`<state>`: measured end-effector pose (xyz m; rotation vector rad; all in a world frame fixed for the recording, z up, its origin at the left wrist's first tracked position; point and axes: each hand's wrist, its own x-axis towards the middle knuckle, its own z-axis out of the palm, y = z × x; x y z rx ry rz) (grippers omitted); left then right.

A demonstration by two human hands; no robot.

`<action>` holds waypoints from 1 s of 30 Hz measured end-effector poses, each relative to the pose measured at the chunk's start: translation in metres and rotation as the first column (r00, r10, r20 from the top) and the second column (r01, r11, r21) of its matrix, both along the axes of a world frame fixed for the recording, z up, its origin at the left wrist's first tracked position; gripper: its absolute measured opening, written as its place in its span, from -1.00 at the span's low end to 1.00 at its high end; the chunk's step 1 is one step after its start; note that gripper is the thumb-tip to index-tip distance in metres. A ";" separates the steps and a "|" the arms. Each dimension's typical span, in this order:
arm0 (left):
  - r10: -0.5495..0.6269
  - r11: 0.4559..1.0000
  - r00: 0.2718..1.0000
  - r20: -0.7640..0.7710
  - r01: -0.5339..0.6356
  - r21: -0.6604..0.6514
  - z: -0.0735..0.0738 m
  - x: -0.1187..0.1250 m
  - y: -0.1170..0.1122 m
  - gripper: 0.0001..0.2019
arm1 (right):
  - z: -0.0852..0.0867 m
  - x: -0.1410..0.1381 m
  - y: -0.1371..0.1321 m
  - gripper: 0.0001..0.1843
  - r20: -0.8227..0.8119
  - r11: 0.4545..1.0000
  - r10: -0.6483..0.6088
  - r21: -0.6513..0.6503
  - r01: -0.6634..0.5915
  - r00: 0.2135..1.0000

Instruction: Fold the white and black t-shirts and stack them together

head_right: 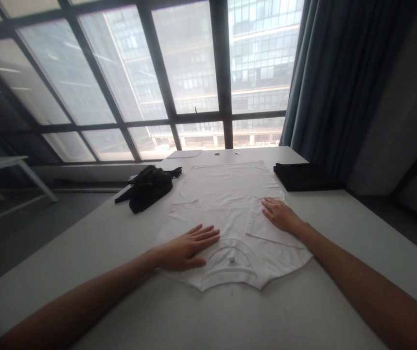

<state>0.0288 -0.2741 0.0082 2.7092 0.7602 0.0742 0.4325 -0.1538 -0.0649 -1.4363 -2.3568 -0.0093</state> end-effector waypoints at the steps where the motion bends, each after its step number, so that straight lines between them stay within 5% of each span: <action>1: -0.012 1.000 1.000 -0.008 0.012 -0.007 0.000 0.001 0.000 -0.30 | 0.001 0.000 0.000 -0.46 0.008 1.000 -0.002 -0.001 0.002 1.000; 8: -0.118 0.993 0.993 -0.007 0.118 -0.025 -0.004 0.001 0.003 -0.19 | 0.016 -0.012 -0.018 -0.53 0.220 0.996 -0.046 0.085 0.028 0.974; 16: -0.190 0.976 0.982 0.011 0.190 -0.107 0.009 0.005 -0.007 -0.05 | 0.046 -0.050 -0.060 -0.69 0.369 0.990 -0.056 0.140 0.005 0.928; 21: -0.212 0.973 0.977 0.023 0.213 -0.090 0.009 0.007 -0.011 0.03 | 0.075 -0.074 -0.092 -0.82 0.301 0.974 0.222 -0.121 -0.194 0.927; 25: -0.209 0.974 0.975 0.072 0.213 -0.070 0.007 0.008 -0.012 -0.15 | 0.090 -0.077 -0.104 -0.81 0.158 0.869 0.391 -0.390 -0.306 0.907; 30: -0.215 0.970 0.957 0.192 0.232 -0.072 0.011 0.009 -0.011 -0.50 | 0.096 -0.068 -0.104 -0.76 0.048 0.726 0.424 -0.614 -0.308 0.904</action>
